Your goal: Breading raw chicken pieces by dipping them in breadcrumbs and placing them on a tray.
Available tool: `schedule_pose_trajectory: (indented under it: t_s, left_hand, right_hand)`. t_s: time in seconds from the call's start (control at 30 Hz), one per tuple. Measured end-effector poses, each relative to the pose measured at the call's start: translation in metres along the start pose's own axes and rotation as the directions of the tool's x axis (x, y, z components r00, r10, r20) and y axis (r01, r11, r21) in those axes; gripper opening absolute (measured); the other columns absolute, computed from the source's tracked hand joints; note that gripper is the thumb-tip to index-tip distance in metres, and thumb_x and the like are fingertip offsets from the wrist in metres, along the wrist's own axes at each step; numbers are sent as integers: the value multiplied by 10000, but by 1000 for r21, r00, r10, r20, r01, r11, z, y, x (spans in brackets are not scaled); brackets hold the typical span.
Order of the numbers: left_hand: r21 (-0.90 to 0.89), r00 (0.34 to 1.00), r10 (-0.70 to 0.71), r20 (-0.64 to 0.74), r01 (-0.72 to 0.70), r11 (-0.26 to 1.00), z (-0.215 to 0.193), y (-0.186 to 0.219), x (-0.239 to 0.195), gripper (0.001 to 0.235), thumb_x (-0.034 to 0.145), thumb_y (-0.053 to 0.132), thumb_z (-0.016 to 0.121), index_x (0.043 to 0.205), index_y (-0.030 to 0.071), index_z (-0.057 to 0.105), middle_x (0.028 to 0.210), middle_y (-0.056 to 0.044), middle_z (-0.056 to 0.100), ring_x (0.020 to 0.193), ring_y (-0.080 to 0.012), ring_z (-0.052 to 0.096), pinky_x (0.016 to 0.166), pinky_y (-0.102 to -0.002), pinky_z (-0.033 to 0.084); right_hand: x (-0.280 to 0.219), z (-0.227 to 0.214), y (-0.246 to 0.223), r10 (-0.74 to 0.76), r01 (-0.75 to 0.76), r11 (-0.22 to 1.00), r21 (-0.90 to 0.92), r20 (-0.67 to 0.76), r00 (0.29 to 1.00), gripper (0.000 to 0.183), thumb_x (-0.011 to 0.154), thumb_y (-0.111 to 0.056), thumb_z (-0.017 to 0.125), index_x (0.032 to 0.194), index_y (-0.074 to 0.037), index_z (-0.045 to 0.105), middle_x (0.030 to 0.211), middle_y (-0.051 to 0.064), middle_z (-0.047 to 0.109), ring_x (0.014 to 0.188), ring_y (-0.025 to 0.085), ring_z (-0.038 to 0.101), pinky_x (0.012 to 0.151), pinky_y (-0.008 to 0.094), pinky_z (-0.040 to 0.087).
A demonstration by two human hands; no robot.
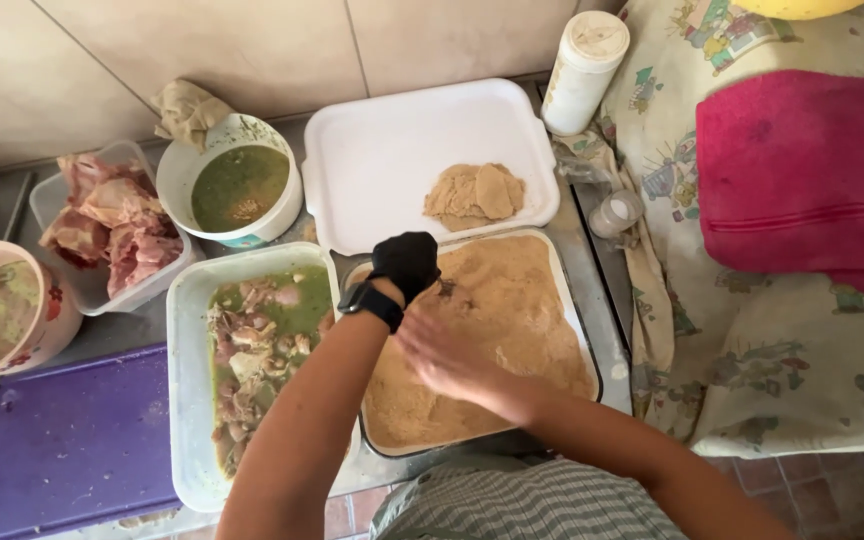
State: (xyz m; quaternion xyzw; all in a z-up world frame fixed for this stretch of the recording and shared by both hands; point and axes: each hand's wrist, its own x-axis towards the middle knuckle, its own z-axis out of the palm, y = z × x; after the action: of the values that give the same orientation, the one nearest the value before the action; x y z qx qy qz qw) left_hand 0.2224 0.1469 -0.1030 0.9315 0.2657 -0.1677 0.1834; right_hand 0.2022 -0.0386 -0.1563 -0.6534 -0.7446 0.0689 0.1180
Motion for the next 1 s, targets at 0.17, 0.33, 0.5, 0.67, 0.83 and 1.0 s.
schedule_pose_trajectory:
  t_s: [0.17,0.33,0.5,0.67,0.83,1.0]
  left_hand:
    - [114,987,81,-136,-65,991,16,-8,11,184,887,237,706,900,76,793,743,-130,750,827,-393,772,593,-571,595]
    - [351,859,348,-376,-216,911,-6,-11,-7,173,858,201,652,729,157,760,597,-57,697,668,-320,767,489,-474,586]
    - [344,887,288,-361,-160,925,-8,-8,-34,122,858,218,663,783,182,752,656,-35,704,701,-308,765,511,-471,581]
    - [320,921,187,-342,-72,944,-2,-2,-63,71,860,241,676,853,213,741,731,-7,713,743,-291,763,539,-467,574]
    - [43,975,-149,-167,158,986,4,2,-123,260,966,230,575,1191,305,681,1053,41,724,1008,-238,756,757,-468,614]
    - [-328,835,-350,-424,219,919,126,-26,-171,346,981,353,559,1318,346,643,1280,39,712,1143,-271,678,878,-486,588]
  right_hand:
    - [-2,-9,-9,-34,59,989,-138,179,983,866,845,-564,639,1465,22,488,1583,215,423,1556,321,257,1304,469,48]
    - [-7,-18,-2,-121,121,992,19,-21,992,864,953,-628,530,1487,49,464,1576,237,435,1518,348,331,1291,453,119]
    - [-35,31,36,-109,227,955,193,-484,868,394,919,-254,724,1246,-43,661,1234,137,632,1165,336,597,1033,463,460]
    - [-43,25,119,302,-289,950,120,-591,748,232,809,-95,695,1038,-128,676,843,27,624,825,284,629,776,429,529]
    - [-28,84,197,776,-738,624,256,-91,625,415,828,-192,648,1239,-133,630,1112,178,631,1021,417,678,870,497,548]
    - [11,-54,126,705,-581,220,784,284,650,395,911,-122,549,1256,-160,736,1226,73,736,1041,226,663,782,313,484]
